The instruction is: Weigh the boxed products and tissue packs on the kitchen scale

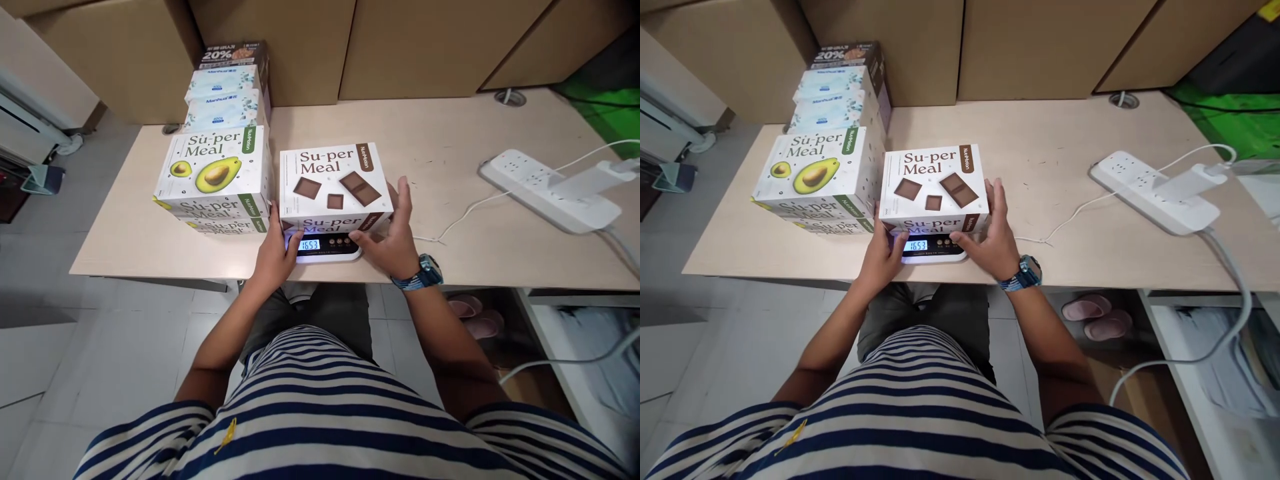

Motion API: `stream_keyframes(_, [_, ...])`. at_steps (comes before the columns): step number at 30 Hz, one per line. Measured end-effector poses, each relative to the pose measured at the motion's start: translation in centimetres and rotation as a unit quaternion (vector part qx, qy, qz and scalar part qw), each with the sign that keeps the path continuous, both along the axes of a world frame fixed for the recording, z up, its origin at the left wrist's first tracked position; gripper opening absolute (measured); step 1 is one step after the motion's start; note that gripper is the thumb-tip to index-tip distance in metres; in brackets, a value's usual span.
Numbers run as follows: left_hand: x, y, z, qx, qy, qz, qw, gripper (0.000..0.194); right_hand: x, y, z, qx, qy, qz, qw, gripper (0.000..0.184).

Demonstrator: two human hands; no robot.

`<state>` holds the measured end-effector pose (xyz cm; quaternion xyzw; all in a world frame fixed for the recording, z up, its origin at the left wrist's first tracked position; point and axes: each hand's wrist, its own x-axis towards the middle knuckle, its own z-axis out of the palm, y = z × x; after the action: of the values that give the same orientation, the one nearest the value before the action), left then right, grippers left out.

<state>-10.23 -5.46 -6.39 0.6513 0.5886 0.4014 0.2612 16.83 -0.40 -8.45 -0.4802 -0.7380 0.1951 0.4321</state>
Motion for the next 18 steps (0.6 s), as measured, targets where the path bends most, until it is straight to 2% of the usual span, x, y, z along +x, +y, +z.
stream_keyframes(4, [-0.19,-0.25,0.18,-0.007,0.010,-0.003,1.000,0.083,0.28,-0.13,0.27,0.020,0.023,-0.014,0.999,0.126])
stream_keyframes(13, [-0.22,-0.53,0.48,0.006,-0.002,-0.023,1.000,0.080,0.27,-0.06,0.10,0.017,-0.001,-0.023,1.000,0.117])
stream_keyframes(18, [-0.30,-0.46,0.35,0.001,-0.008,-0.024,1.000,0.090,0.25,-0.03,0.03,0.015,0.010,-0.027,0.999,0.116])
